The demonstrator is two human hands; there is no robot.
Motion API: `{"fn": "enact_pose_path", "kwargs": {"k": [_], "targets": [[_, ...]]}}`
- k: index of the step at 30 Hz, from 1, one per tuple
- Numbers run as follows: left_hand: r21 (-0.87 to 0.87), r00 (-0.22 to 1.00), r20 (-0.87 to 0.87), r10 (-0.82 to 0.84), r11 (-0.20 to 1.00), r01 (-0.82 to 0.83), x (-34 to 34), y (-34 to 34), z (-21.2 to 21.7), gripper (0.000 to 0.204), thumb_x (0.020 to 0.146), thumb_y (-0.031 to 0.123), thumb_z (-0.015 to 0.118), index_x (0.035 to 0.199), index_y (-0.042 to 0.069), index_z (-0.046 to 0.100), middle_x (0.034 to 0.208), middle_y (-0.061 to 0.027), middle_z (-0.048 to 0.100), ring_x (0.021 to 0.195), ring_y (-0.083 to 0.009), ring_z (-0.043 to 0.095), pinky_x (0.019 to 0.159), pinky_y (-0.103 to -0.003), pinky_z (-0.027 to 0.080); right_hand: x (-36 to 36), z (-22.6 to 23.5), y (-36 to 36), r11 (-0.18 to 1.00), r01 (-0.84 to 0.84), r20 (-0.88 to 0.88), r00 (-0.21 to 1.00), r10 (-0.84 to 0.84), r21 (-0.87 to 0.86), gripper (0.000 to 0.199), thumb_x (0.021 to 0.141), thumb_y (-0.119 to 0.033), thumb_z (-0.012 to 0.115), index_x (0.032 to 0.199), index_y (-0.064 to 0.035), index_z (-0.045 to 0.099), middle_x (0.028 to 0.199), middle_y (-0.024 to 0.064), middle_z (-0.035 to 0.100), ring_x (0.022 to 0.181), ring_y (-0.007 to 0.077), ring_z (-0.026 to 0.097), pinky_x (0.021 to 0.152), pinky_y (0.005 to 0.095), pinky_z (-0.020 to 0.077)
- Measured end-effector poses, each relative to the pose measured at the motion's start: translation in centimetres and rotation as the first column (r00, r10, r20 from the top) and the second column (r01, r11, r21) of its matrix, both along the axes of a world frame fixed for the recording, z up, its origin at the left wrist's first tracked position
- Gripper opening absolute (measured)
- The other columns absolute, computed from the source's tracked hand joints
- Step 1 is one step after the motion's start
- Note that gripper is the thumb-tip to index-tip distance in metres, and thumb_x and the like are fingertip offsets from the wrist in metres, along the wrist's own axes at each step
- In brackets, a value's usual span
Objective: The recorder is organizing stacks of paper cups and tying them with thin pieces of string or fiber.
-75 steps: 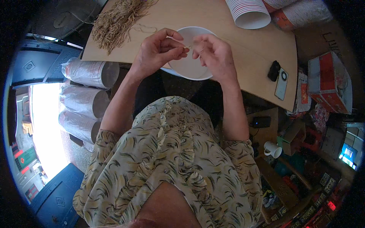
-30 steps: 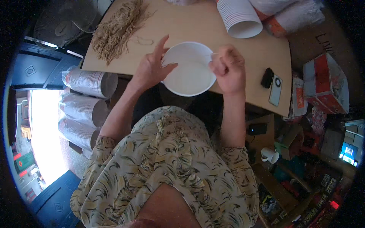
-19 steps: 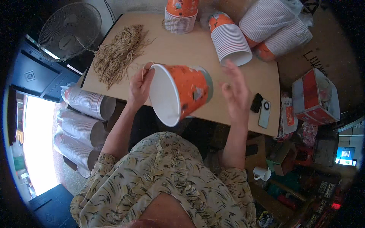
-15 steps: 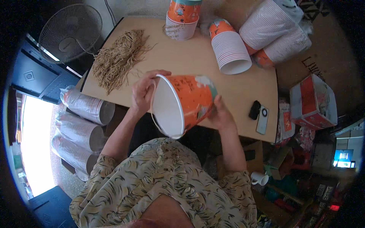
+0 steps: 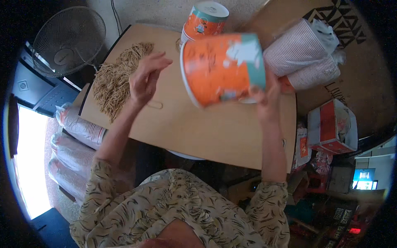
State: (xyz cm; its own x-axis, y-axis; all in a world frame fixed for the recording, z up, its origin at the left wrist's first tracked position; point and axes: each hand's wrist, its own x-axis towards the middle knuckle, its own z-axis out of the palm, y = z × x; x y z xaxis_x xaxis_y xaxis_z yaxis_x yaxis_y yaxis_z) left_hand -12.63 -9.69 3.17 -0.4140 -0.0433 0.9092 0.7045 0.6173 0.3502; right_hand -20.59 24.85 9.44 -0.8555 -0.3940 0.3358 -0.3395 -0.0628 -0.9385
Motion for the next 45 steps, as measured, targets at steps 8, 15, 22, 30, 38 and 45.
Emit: {"fn": "enact_pose_path", "kwargs": {"k": [8, 15, 22, 30, 38, 45], "targets": [[-0.515, 0.951, 0.005, 0.31, 0.816, -0.264, -18.9, -8.2, 3.1, 0.014, 0.09, 0.015, 0.066, 0.103, 0.013, 0.069, 0.14, -0.0038, 0.059, 0.136, -0.0247, 0.049, 0.11, -0.047, 0.04, -13.7, 13.6, -13.0, 0.772, 0.533, -0.821, 0.57, -0.025, 0.347, 0.098, 0.071, -0.048, 0.084, 0.144, 0.0059, 0.046, 0.137, 0.0215, 0.057, 0.126, 0.0286, 0.056, 0.105, 0.0369, 0.0444], [-0.485, 0.859, 0.41, 0.307, 0.871, -0.079, -25.7, -7.8, -0.4, 0.025, 0.088, 0.009, 0.063, 0.108, 0.019, 0.074, 0.142, -0.0108, 0.056, 0.136, -0.031, 0.049, 0.106, -0.045, 0.047, -23.7, 10.7, -17.0, 0.659, 0.474, -0.565, 0.821, -0.089, 0.584, 0.109, 0.067, -0.057, 0.085, 0.144, 0.0094, 0.044, 0.14, 0.0251, 0.054, 0.13, 0.0302, 0.054, 0.108, 0.0375, 0.0424], [-0.075, 0.708, 0.705, 0.029, 0.997, 0.033, -25.4, -8.5, -10.6, 0.038, 0.083, -0.001, 0.057, 0.118, 0.007, 0.068, 0.128, -0.0161, 0.064, 0.114, -0.0291, 0.065, 0.093, -0.039, 0.054, -23.9, 2.4, -19.7, 0.428, 0.579, -0.634, 0.773, -0.017, 0.694, 0.112, 0.062, -0.071, 0.08, 0.143, -0.0005, 0.047, 0.139, 0.0276, 0.053, 0.136, 0.0393, 0.047, 0.109, 0.0468, 0.0428], [0.253, 0.784, 0.62, 0.021, 0.941, -0.225, -17.9, -5.6, -16.5, 0.028, 0.091, 0.006, 0.054, 0.115, 0.004, 0.068, 0.107, -0.0162, 0.073, 0.09, -0.0291, 0.073, 0.081, -0.038, 0.057, -20.4, 0.4, -15.2, 0.778, 0.494, -0.795, 0.606, 0.013, 0.389, 0.087, 0.075, -0.047, 0.084, 0.141, -0.0011, 0.051, 0.135, 0.0181, 0.057, 0.127, 0.0288, 0.056, 0.104, 0.0399, 0.0462], [0.178, 0.817, 0.498, -0.291, 0.956, 0.232, -12.4, 9.7, -7.7, 0.019, 0.093, 0.004, 0.062, 0.109, 0.002, 0.071, 0.103, -0.0147, 0.074, 0.086, -0.0261, 0.074, 0.071, -0.036, 0.06, -5.5, -5.5, 7.3, 0.513, 0.846, -0.134, 0.497, -0.858, -0.147, 0.017, 0.094, -0.017, 0.067, 0.087, -0.001, 0.069, 0.072, 0.0038, 0.066, 0.067, 0.0118, 0.062, 0.061, 0.0254, 0.05], [-0.053, 0.914, 0.321, -0.248, 0.959, 0.278, -15.9, 22.5, -4.6, 0.025, 0.091, 0.021, 0.068, 0.113, 0.009, 0.073, 0.118, -0.0121, 0.071, 0.101, -0.0323, 0.07, 0.086, -0.041, 0.057, -6.2, -12.4, 6.8, 0.798, 0.602, 0.386, 0.739, -0.553, -0.01, 0.031, 0.098, -0.027, 0.065, 0.103, 0.0032, 0.068, 0.085, 0.0086, 0.07, 0.074, 0.0139, 0.068, 0.064, 0.0273, 0.0558]]}}
